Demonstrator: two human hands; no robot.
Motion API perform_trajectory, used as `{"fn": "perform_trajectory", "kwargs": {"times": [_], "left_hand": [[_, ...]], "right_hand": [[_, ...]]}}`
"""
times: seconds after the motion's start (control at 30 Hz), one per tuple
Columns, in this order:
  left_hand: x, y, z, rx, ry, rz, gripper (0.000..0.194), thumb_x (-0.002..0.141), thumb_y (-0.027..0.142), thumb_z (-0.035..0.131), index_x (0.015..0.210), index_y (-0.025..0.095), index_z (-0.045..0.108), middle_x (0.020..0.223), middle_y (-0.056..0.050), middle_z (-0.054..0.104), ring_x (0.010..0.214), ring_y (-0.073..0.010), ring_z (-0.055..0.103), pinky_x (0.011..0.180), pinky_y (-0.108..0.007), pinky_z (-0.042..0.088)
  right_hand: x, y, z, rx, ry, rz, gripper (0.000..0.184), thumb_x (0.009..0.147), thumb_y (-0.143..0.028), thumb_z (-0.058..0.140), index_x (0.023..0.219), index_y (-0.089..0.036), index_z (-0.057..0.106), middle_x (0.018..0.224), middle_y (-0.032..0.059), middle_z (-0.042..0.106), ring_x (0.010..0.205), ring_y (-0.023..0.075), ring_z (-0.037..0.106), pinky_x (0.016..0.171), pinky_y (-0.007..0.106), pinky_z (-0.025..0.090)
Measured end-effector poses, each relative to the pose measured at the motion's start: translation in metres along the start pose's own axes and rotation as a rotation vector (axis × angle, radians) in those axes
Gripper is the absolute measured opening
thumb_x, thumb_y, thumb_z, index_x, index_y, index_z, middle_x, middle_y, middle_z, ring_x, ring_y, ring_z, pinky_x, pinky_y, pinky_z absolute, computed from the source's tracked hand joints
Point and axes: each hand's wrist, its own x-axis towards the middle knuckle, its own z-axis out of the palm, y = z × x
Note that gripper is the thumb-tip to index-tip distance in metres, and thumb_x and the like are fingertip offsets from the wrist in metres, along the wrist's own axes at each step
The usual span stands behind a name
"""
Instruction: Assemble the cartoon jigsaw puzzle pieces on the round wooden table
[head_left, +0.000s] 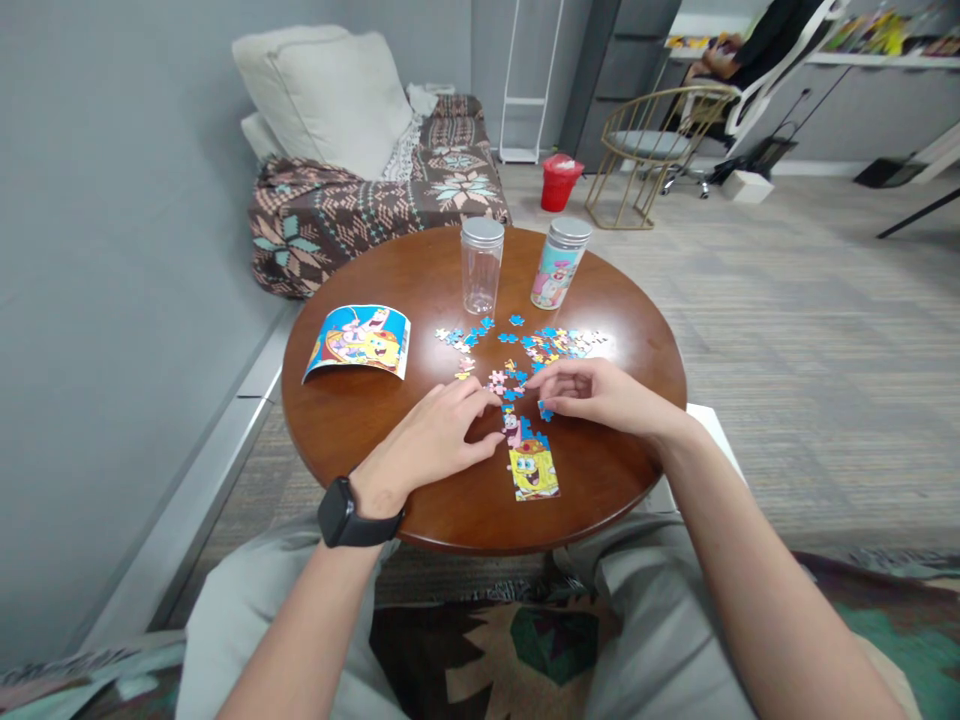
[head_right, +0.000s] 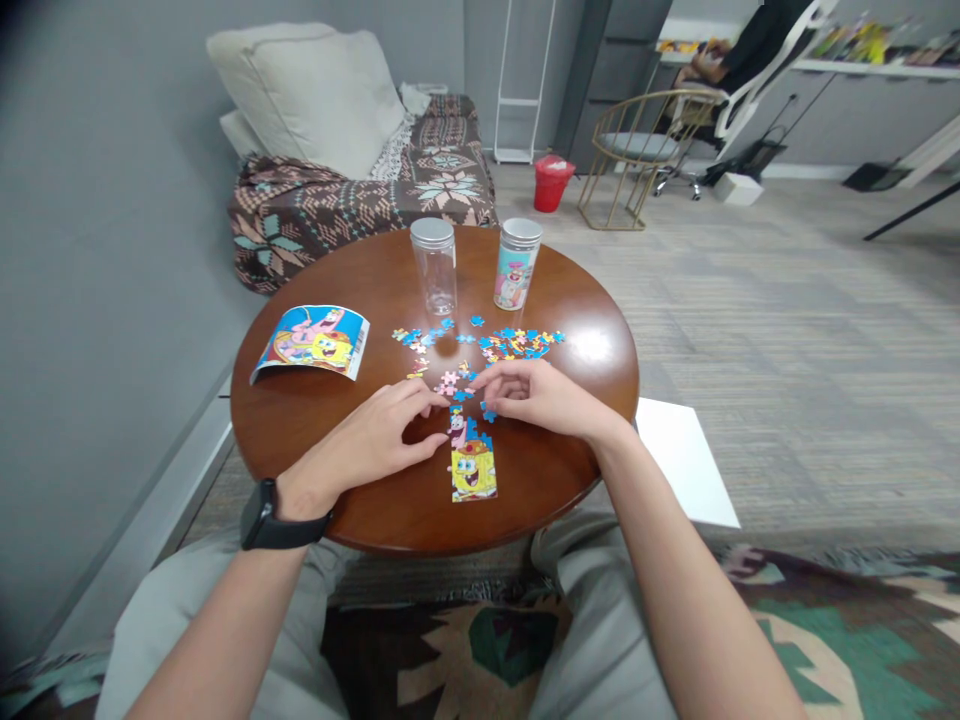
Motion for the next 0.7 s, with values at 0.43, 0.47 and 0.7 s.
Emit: {"fn": "perform_trajectory", "kwargs": {"times": [0.43, 0.47, 0.7], "left_hand": [[0.0010, -0.0004, 0.0001, -0.010, -0.003, 0.003, 0.023, 0.089, 0.029, 0.062, 0.109, 0.019, 0.060, 0.099, -0.004, 0.061, 0.093, -0.0210, 0.060, 0.086, -0.037, 0.050], [0.0009, -0.0003, 0.0000, -0.009, -0.002, 0.002, 0.022, 0.089, 0.029, 0.061, 0.109, 0.019, 0.060, 0.099, -0.004, 0.061, 0.093, -0.0210, 0.060, 0.086, -0.037, 0.050], [0.0004, 0.0026, -0.0017, 0.015, 0.005, 0.006, 0.020, 0.091, 0.029, 0.060, 0.109, 0.020, 0.061, 0.098, -0.004, 0.061, 0.092, -0.0207, 0.059, 0.086, -0.036, 0.050]], "right_hand": [[0.0009, -0.0033, 0.0029, 0.079, -0.076, 0.054, 0.036, 0.069, -0.040, 0.084, 0.091, -0.017, 0.067, 0.087, 0.0068, 0.078, 0.084, 0.0208, 0.074, 0.083, 0.038, 0.058], [0.0011, -0.0029, 0.0029, 0.079, -0.073, 0.052, 0.036, 0.069, -0.040, 0.084, 0.091, -0.017, 0.067, 0.087, 0.0068, 0.078, 0.084, 0.0208, 0.074, 0.084, 0.038, 0.058], [0.0063, -0.0015, 0.0076, 0.068, 0.048, 0.006, 0.030, 0.069, -0.039, 0.083, 0.085, -0.018, 0.069, 0.087, 0.0043, 0.074, 0.080, 0.0180, 0.072, 0.081, 0.035, 0.059]]}}
